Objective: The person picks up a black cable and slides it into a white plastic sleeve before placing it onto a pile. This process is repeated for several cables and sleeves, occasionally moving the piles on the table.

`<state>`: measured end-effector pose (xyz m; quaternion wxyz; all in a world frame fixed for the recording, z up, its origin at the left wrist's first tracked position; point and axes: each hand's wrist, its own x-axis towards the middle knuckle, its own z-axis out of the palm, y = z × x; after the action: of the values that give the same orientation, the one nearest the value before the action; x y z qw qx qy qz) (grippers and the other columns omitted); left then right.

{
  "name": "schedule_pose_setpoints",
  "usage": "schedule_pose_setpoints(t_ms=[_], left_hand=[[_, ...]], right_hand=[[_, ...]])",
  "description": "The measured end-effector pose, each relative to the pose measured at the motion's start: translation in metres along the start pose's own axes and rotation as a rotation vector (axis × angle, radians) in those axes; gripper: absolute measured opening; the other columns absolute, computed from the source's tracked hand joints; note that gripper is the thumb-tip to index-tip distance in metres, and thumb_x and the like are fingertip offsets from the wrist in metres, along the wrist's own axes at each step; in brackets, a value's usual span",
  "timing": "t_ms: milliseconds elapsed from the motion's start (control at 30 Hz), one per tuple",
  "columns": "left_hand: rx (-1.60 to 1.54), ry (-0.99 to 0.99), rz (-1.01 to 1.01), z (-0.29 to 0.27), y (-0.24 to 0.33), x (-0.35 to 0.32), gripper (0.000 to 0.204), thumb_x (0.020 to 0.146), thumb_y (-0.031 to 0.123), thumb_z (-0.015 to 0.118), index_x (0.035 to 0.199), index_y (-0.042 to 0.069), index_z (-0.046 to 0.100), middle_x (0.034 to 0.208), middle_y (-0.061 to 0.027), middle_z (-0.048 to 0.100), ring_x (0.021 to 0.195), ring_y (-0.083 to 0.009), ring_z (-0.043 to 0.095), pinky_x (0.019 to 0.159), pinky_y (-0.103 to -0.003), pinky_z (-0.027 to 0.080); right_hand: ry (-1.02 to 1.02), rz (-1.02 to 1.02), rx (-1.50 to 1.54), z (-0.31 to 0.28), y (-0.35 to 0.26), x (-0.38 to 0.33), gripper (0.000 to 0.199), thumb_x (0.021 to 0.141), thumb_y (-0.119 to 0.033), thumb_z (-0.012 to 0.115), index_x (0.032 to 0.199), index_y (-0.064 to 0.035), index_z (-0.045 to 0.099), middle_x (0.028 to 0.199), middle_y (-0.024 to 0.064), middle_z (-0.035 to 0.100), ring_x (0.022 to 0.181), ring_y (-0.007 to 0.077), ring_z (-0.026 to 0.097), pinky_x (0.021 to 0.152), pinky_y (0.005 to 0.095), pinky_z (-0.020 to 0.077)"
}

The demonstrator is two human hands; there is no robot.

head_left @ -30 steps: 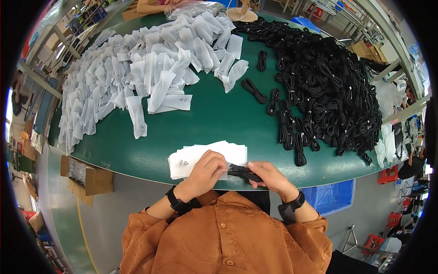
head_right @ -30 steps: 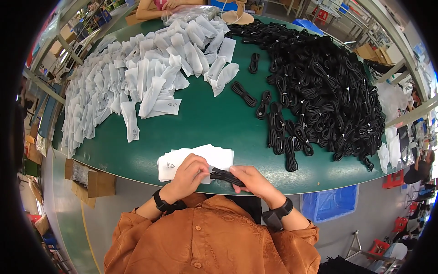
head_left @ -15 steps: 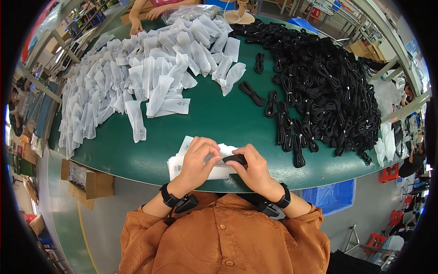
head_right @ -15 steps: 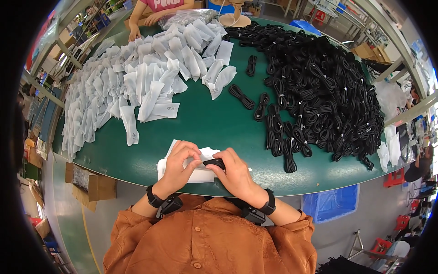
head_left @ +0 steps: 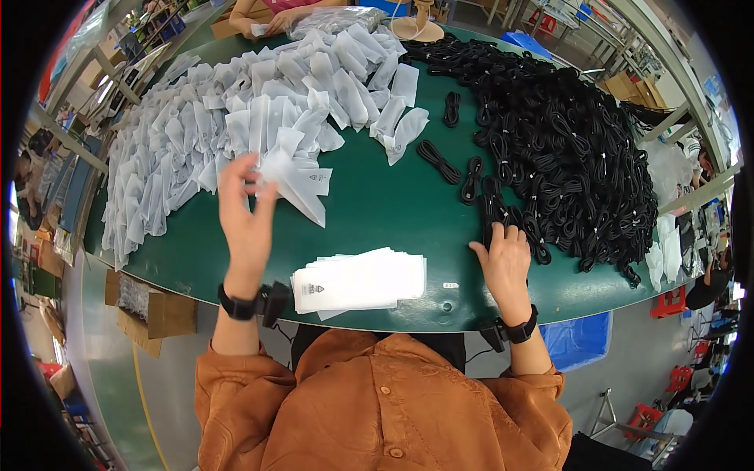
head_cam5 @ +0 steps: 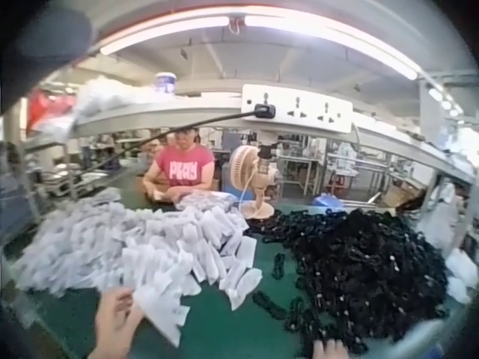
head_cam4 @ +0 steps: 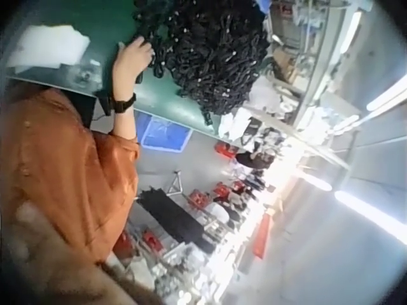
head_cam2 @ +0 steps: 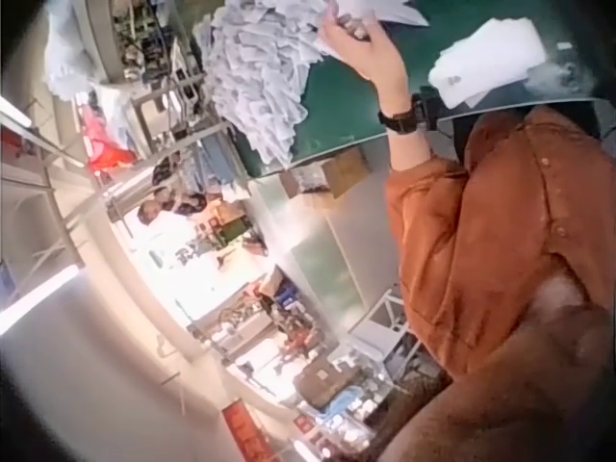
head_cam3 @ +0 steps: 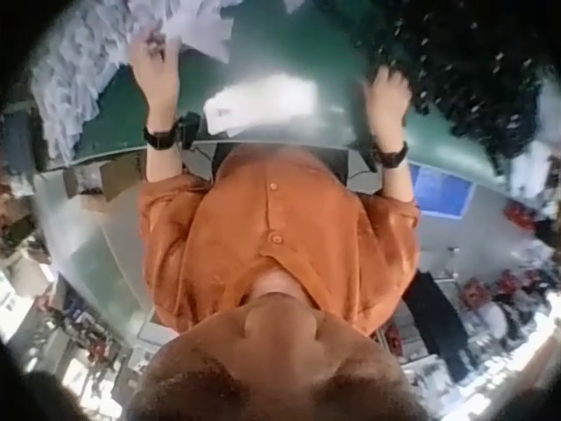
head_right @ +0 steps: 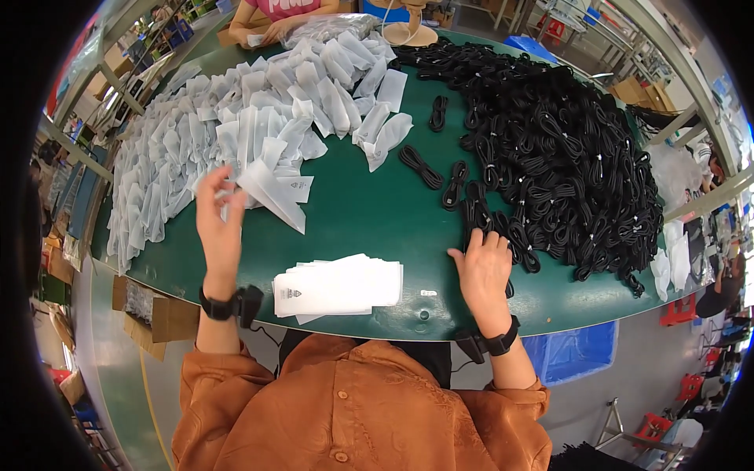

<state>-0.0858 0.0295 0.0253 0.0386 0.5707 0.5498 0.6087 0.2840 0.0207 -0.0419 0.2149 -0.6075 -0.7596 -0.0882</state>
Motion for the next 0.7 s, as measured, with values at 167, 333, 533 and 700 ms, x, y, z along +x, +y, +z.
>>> schedule_pose_setpoints(t_ms=[167,333,533,700], left_hand=[[-0.095,-0.703,0.105,0.024,0.016,-0.099,0.027,0.080,0.004,0.076,0.105,0.005,0.066,0.099,-0.0084,0.062,0.088,-0.0230,0.060,0.078,-0.034,0.050],[0.111,-0.797,0.255,0.044,0.023,-0.141,0.017,0.081,0.008,0.076,0.093,0.004,0.065,0.096,-0.0104,0.061,0.084,-0.0288,0.060,0.074,-0.037,0.050],[0.009,-0.752,0.027,0.043,0.013,-0.145,0.010,0.086,0.004,0.071,0.091,0.002,0.062,0.090,-0.0084,0.061,0.078,-0.0226,0.059,0.071,-0.033,0.049],[-0.131,-0.744,-0.337,0.039,0.016,-0.142,0.007,0.090,0.002,0.067,0.092,0.001,0.061,0.086,-0.0075,0.062,0.074,-0.0158,0.057,0.066,-0.028,0.048]], right_hand=[[0.017,0.027,-0.006,0.014,0.009,-0.012,0.030,0.082,-0.009,0.073,0.110,-0.0027,0.063,0.092,0.0143,0.058,0.078,0.0317,0.061,0.067,0.0394,0.0510],[-0.079,0.133,0.380,-0.001,-0.001,-0.020,0.026,0.083,-0.002,0.069,0.108,-0.0013,0.064,0.091,0.0139,0.058,0.070,0.0268,0.060,0.063,0.0357,0.0500],[-0.211,0.114,0.779,-0.024,-0.031,-0.042,0.028,0.082,0.003,0.069,0.109,-0.0005,0.064,0.092,0.0130,0.058,0.066,0.0234,0.058,0.059,0.0320,0.0490],[-0.135,-0.141,0.743,-0.037,-0.041,-0.059,0.032,0.081,0.004,0.072,0.112,-0.0015,0.065,0.094,0.0118,0.058,0.069,0.0231,0.060,0.059,0.0312,0.0499]])
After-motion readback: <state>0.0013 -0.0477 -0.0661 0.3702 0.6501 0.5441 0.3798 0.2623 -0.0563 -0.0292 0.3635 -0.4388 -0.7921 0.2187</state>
